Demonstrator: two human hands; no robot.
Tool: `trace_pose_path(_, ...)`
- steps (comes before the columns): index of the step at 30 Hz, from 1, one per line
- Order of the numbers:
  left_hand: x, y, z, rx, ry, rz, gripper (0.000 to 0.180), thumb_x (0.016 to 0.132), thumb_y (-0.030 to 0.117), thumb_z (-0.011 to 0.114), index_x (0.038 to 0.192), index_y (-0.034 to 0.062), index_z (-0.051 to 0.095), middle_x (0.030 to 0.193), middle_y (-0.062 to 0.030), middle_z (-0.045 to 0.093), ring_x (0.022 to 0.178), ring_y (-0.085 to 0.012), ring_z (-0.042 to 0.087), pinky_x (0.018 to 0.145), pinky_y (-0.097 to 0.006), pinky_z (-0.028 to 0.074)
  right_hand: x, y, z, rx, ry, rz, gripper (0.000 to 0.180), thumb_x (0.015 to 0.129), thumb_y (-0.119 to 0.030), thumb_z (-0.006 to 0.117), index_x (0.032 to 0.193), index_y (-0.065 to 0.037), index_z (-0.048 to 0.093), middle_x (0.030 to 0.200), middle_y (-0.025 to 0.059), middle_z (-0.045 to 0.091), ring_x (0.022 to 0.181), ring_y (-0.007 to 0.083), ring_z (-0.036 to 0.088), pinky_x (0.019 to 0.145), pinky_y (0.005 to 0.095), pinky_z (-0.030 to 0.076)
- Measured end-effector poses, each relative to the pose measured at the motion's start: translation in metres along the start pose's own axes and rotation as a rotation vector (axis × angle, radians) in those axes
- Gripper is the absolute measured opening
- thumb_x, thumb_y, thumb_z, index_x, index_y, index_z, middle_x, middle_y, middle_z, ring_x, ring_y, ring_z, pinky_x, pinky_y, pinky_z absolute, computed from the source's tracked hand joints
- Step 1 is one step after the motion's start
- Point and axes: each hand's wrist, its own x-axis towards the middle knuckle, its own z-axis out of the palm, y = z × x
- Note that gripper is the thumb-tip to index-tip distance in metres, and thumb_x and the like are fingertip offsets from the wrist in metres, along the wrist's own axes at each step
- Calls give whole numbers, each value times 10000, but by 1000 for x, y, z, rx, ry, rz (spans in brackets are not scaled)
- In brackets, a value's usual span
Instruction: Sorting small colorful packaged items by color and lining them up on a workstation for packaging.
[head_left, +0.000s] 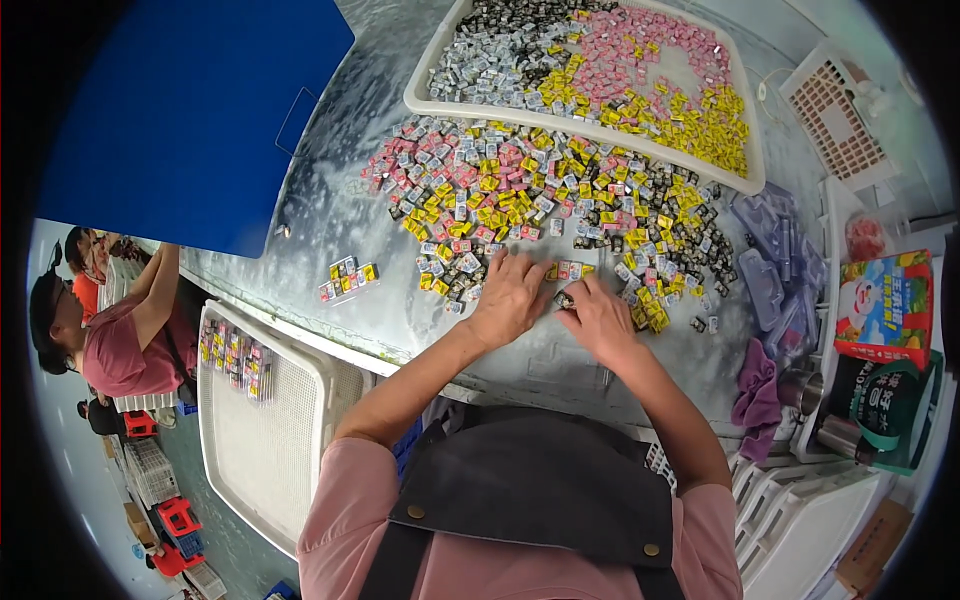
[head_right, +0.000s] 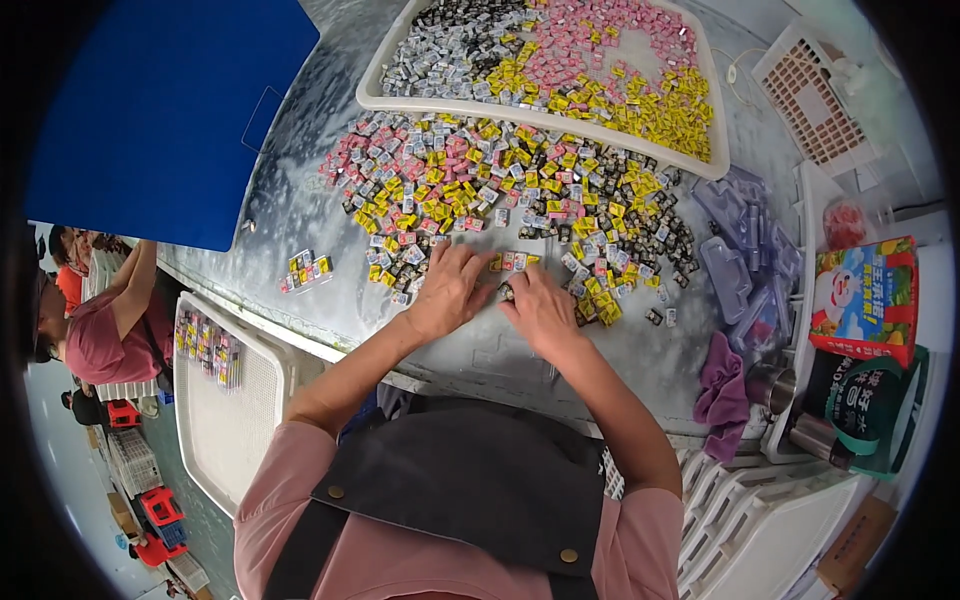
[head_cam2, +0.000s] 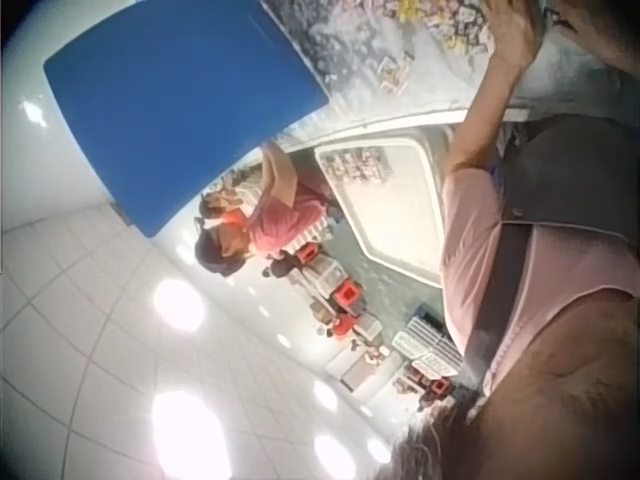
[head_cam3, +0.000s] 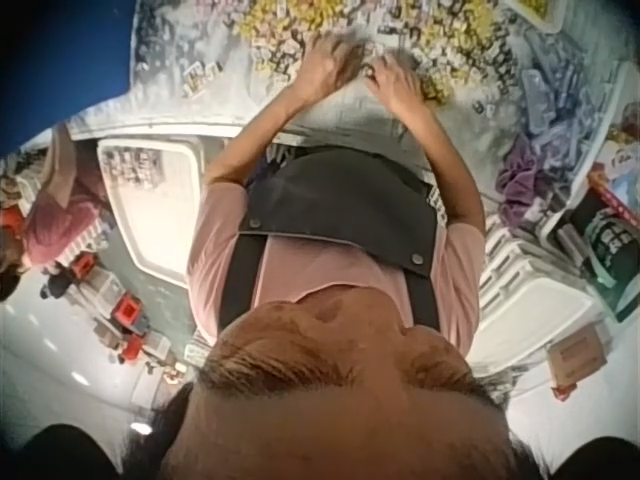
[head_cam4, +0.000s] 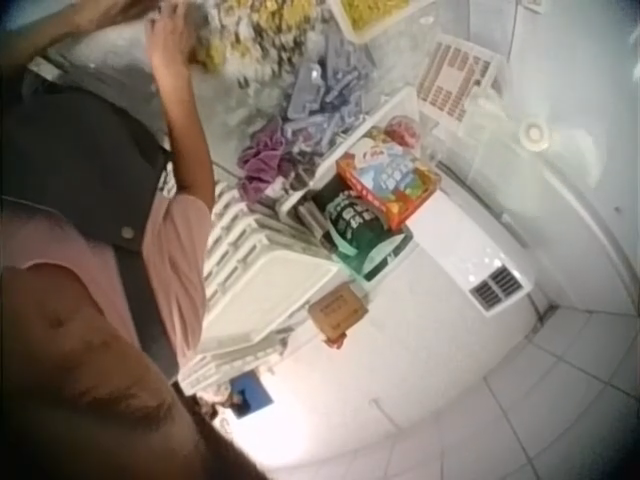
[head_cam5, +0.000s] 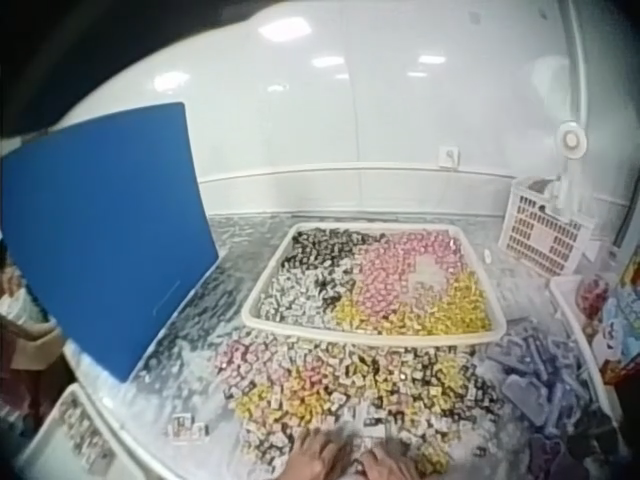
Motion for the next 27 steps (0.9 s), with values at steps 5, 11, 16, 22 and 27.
trace_pose_path(5, -5, 12, 2, 39, 16, 56, 391, 833, 195, 741, 1158, 30, 602, 999, -142, 559, 1009, -324, 552, 1036, -547, 368, -8, 10, -5, 54, 16, 58, 287, 843, -200, 745, 1016, -37, 584, 1029, 163, 563, 912, 365, 637, 733, 464, 548)
trace_pose_path(11, -3, 29, 18, 88, 2, 10, 291, 840, 241, 726, 1026, 40, 629, 1008, -149, 574, 1012, -329, 559, 1041, -547, 361, -14, 25, -4, 48, 141, 222, 253, 874, -159, 714, 1065, -48, 591, 1013, 178, 573, 870, 401, 631, 734, 485, 513)
trace_pose_path(16, -13, 13, 13, 58, 50, -19, 342, 813, 166, 735, 1101, 37, 602, 1031, -146, 577, 1000, -339, 560, 1067, -542, 345, -15, 34, -22, 109, 204, 95, 257, 880, -76, 665, 1123, -37, 592, 1032, 198, 575, 868, 427, 620, 762, 499, 508)
trace_pose_path(22, -2, -5, 6, 37, 79, -39, 415, 799, 93, 727, 1186, 17, 599, 1038, -136, 576, 1023, -324, 565, 1093, -543, 331, -3, 36, -26, 62, 80, 212, 235, 867, -54, 663, 1088, -26, 589, 1020, 196, 585, 901, 415, 614, 771, 484, 506)
trace_pose_path(27, 6, -13, 6, 2, 52, -22, 416, 812, 102, 733, 1199, 21, 602, 1052, -140, 577, 1050, -328, 565, 1095, -551, 323, 5, 30, -25, 115, 125, 177, 213, 869, -74, 680, 1055, -18, 594, 1004, 196, 593, 905, 413, 612, 776, 477, 501)
